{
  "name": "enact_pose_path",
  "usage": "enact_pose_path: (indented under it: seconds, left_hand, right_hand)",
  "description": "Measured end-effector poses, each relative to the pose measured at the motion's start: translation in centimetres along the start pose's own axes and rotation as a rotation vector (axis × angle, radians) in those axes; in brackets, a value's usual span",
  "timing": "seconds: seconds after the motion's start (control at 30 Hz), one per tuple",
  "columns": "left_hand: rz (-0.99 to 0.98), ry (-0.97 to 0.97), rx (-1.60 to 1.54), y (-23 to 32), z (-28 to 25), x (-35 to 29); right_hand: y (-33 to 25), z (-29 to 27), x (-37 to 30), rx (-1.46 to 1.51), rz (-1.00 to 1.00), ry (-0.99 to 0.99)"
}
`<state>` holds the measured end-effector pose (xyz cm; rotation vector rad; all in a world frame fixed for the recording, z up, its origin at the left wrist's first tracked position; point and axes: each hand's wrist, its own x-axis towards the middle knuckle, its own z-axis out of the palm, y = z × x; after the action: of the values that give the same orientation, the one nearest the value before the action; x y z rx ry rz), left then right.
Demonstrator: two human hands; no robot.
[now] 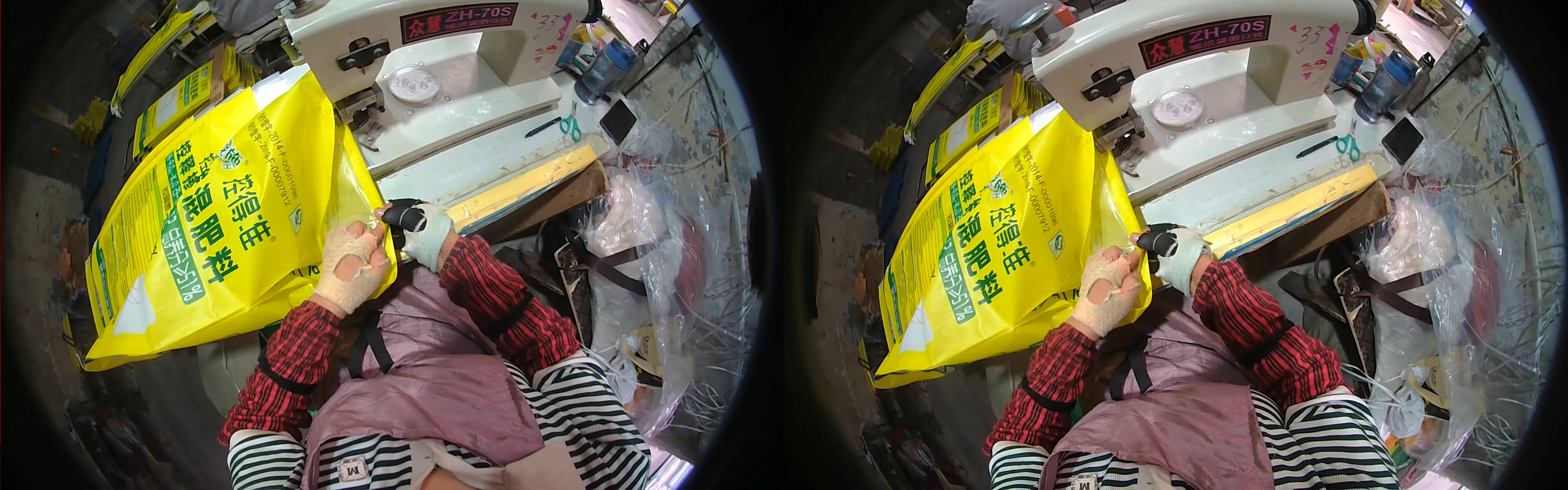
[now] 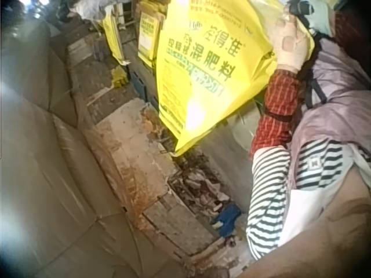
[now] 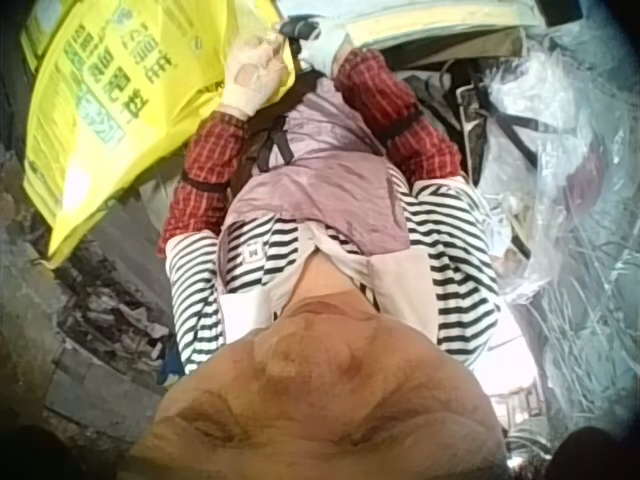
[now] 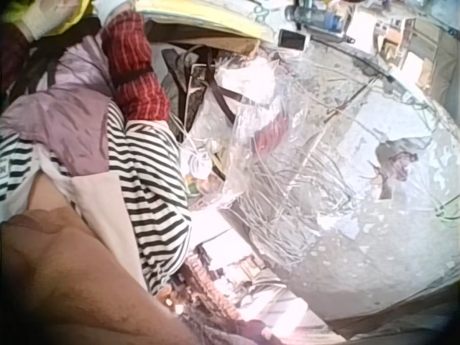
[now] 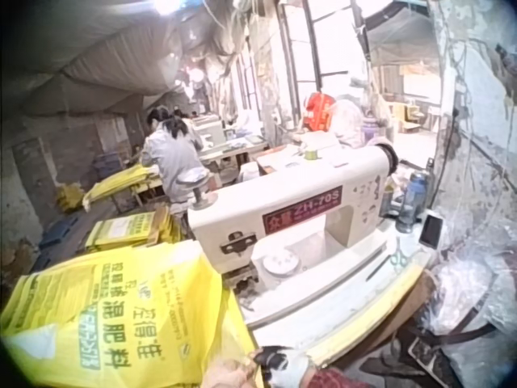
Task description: Sewing large yellow plastic fertilizer bags using an industrial sewing machine.
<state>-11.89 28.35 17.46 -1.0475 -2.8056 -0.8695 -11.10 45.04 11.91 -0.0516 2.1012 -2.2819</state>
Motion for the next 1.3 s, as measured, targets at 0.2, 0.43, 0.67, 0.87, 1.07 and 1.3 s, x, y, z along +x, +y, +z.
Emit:
enact_pose_path:
  seconds: [0.2,0.43,0.67,0.87,1.07,1.3]
  left_hand:
    - [0.07,-0.217,0.484,4.5,-2.0,0.1]
    - [0.323,-0.158,0.472,5.8,-3.4,-1.9]
    - [0.625,-0.524,0.485,5.8,-8.6,0.7]
    - [0.671,-0.723,0.623,8.6,-11.9,3.9]
    - [0.406,-0.806,0.168,5.5,-7.8,3.6]
    - [0.141,-0.588,0.554,0.7,-4.7,9.8]
  right_hand:
    - [0.2,-0.6,1.2,-0.694,-0.431,-0.082]
    - [2.1,0.5,1.1,-0.442,0.049,-0.039]
    - [-3.6,2.1,0.4,-0.368,0.153,0.01]
    - [0.4,1.6,0.6,-0.684,0.156,-0.085]
    - [1.5,1.1,2.4,-0.413,0.2,0.049]
    - [4.1,-0.3,8.0,-0.676,0.256,-0.031]
